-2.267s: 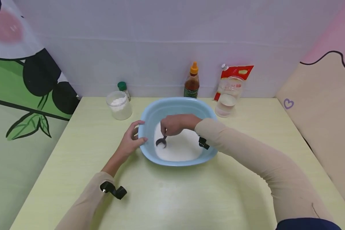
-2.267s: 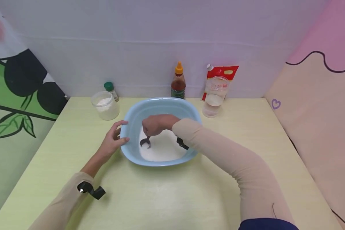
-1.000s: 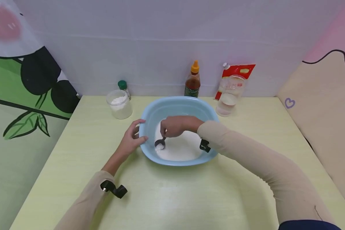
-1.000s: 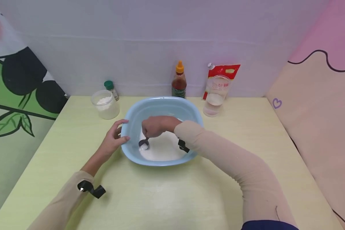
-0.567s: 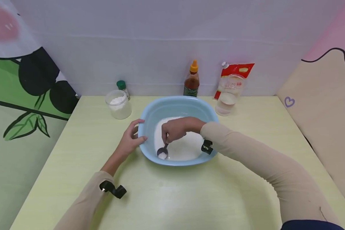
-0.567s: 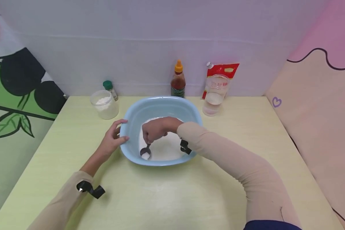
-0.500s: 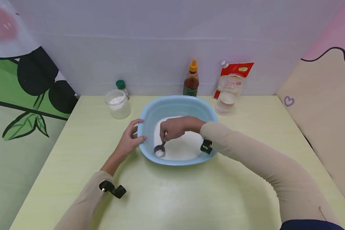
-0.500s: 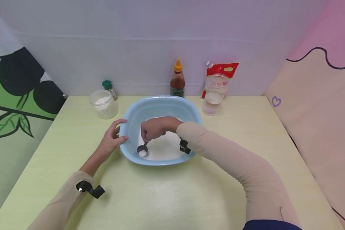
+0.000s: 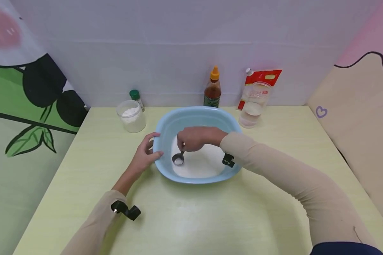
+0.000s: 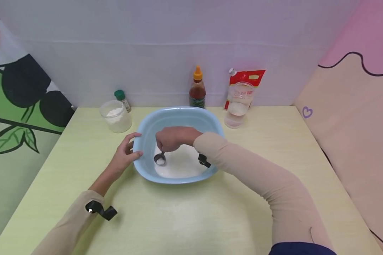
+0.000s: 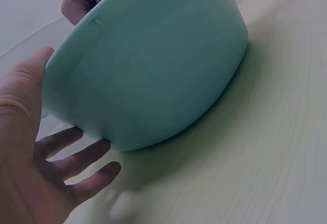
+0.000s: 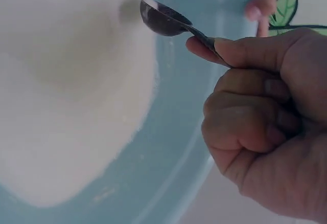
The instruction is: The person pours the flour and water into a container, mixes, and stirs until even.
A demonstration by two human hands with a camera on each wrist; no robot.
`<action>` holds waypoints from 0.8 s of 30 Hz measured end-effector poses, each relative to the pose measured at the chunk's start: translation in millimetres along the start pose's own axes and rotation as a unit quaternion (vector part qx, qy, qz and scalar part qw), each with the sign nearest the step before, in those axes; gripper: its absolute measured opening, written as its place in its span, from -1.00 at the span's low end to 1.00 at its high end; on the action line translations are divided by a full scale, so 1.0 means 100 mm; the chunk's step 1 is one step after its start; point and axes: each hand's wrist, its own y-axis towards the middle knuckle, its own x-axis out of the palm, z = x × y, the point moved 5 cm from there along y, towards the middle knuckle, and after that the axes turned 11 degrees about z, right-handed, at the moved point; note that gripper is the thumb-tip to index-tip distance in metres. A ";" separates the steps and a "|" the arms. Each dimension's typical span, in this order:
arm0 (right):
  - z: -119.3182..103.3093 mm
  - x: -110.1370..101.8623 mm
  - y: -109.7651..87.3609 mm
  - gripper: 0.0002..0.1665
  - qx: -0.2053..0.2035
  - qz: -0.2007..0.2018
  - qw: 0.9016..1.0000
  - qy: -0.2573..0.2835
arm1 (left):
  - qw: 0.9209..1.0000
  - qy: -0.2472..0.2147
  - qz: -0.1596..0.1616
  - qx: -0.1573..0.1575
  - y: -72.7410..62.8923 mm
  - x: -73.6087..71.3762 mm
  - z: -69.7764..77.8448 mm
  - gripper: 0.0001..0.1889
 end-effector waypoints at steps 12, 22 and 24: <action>-0.05 0.08 0.09 -0.80 0.026 0.008 1.000 -0.005 | 1.000 0.005 0.000 0.000 0.00 0.01 -0.01 -0.33; -0.12 0.05 0.07 -0.72 0.009 -0.028 0.999 0.025 | 1.000 0.005 0.000 -0.002 -0.01 0.01 0.00 -0.32; -0.09 0.08 0.07 -0.74 0.014 -0.025 0.999 0.019 | 1.000 0.007 0.002 -0.001 0.00 0.00 0.00 -0.32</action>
